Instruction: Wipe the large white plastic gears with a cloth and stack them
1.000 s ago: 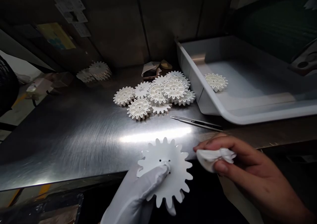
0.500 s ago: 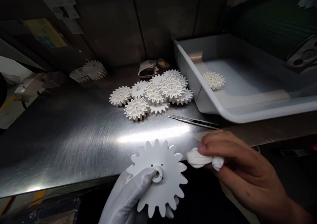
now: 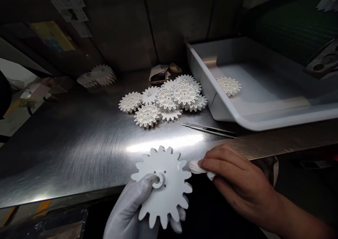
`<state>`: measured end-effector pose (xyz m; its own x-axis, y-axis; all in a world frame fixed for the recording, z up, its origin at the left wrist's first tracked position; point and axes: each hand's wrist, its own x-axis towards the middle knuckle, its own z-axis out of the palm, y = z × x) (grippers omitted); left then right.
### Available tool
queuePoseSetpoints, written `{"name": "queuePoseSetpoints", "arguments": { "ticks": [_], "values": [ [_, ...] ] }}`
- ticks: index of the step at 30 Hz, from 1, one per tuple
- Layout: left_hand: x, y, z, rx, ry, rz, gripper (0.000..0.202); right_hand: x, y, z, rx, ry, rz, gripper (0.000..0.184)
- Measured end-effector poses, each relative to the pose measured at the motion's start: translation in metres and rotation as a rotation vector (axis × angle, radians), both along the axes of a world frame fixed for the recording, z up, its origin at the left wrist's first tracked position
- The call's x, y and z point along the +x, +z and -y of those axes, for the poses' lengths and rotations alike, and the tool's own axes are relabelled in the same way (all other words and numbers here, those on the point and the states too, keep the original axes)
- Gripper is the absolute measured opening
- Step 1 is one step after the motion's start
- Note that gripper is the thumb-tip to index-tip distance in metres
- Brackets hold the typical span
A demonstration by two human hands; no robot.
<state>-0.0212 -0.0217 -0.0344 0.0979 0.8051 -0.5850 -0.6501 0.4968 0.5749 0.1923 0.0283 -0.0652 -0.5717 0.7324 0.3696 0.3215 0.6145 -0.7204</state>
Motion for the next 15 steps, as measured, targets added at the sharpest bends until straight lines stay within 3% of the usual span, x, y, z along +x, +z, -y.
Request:
{"name": "queuePoseSetpoints", "arguments": {
  "ticks": [3, 7, 11, 15],
  "values": [
    [0.0048, 0.0074, -0.0014, 0.031, 0.062, -0.038, 0.021, 0.0024, -0.0008, 0.002, -0.121, -0.132, -0.073, 0.039],
    [0.0065, 0.0082, -0.0029, 0.089, 0.041, -0.055, 0.023, 0.0062, -0.0017, 0.0064, -0.506, -0.299, -0.216, 0.019],
    [0.0032, 0.0029, -0.0049, 0.182, -0.07, -0.073, 0.021, 0.0047, -0.0033, 0.008, -0.807, -0.149, -0.443, 0.017],
    [0.0055, -0.0004, -0.0055, 0.138, -0.037, -0.112, 0.031, -0.003, 0.0039, 0.009, -1.023, -0.047, -0.47, 0.017]
  ]
}}
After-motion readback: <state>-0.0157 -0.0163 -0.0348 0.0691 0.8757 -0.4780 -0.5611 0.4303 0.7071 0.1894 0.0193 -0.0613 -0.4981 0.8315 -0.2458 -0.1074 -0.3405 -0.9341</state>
